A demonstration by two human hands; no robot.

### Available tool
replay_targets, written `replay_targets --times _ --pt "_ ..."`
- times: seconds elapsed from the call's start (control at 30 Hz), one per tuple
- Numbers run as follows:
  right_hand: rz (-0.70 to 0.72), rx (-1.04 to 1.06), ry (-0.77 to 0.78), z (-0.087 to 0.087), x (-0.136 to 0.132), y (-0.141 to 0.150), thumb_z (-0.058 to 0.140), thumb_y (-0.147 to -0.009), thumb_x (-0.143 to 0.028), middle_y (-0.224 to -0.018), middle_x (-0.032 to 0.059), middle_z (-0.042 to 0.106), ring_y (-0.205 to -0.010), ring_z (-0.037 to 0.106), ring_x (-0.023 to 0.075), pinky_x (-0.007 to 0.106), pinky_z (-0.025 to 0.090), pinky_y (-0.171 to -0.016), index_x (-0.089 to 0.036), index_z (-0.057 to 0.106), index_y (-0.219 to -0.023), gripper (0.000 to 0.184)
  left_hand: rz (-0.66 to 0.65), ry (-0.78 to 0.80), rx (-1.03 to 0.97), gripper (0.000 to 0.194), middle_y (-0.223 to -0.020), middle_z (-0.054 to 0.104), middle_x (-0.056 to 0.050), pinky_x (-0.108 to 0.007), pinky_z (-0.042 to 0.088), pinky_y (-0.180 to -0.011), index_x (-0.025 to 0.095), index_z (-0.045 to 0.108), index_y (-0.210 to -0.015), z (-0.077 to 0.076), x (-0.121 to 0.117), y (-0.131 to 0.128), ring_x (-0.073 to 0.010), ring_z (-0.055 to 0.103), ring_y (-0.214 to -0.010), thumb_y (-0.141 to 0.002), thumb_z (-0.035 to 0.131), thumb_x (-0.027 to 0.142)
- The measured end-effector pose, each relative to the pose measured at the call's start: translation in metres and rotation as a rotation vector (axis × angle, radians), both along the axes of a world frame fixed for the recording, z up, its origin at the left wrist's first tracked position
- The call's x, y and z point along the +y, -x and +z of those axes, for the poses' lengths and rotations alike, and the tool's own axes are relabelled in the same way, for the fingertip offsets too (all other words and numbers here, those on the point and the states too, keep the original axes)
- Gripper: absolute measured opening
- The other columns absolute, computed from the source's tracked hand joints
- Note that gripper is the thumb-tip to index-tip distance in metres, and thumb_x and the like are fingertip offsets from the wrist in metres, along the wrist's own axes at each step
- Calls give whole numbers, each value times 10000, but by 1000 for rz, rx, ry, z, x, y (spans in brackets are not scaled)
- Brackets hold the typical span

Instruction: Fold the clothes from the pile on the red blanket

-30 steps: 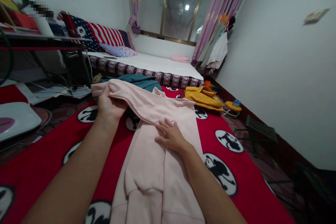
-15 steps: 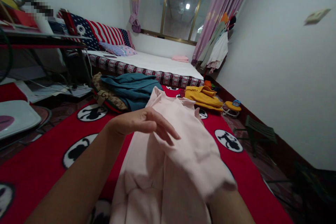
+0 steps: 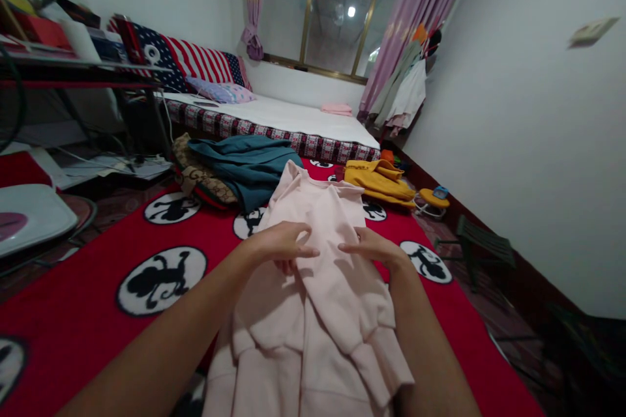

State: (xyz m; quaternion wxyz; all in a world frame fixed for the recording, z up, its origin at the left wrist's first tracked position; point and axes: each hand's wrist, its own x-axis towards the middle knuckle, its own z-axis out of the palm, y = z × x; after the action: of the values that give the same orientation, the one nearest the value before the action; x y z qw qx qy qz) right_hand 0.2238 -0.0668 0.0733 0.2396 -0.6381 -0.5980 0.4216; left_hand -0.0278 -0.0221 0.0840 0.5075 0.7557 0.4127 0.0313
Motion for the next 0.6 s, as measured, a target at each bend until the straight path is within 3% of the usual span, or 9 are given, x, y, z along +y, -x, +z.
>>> replay_targets --times 0.07,0.13,0.3,0.4,0.47,0.53,0.6 --pt "21 -56 16 2 -1 -4 788 -640 -444 -1005 92 726 -883 668 267 320 530 -700 -142 689 -1032 504 -36 56 -54 903 -568 655 -16 -259 495 -459 172 244 -1484 -4 -8 -8 -230 668 -524 -750 697 442" --pt "42 -60 16 4 -3 -4 800 -623 -418 -992 83 727 -868 665 258 313 528 -696 -146 687 -1027 500 -37 33 -78 897 -610 655 -5 -247 487 -452 191 292 -1472 -6 -17 -15 -214 659 -520 -708 732 352" --pt "54 -13 -54 8 -6 0 821 -563 -287 -1046 68 702 -911 641 244 335 521 -789 -167 654 -1107 581 -77 -2 -110 587 -565 594 41 -210 456 -445 166 571 -1218 -5 -17 -16 -154 608 -486 -639 663 156" --pt "-11 -21 -144 13 -9 1 858 -495 -236 -1087 70 671 -946 615 234 341 502 -854 -187 543 -1317 881 -109 3 -189 457 -521 554 54 -198 427 -447 144 642 -1077 10 -3 0 -124 563 -460 -622 662 186" --pt "11 -4 -132 19 -12 2 851 -532 -243 -944 32 671 -818 609 191 318 517 -772 -197 371 -1459 1045 -112 -34 -237 410 -503 538 53 -185 382 -427 136 674 -1031 25 6 16 -97 511 -426 -631 665 227" --pt "103 50 -76 26 -16 5 820 -604 -254 -770 -33 617 -657 556 131 256 504 -625 -219 242 -1511 1075 -113 -65 -235 380 -486 523 53 -177 341 -407 139 694 -1001 38 12 31 -80 461 -400 -642 654 256" --pt "195 116 -23 32 -19 9 792 -657 -282 -674 -75 536 -579 508 96 203 469 -532 -247 258 -1505 1002 -107 -93 -195 366 -487 523 53 -173 323 -398 145 698 -979 44 15 40 -77 446 -398 -639 639 267"
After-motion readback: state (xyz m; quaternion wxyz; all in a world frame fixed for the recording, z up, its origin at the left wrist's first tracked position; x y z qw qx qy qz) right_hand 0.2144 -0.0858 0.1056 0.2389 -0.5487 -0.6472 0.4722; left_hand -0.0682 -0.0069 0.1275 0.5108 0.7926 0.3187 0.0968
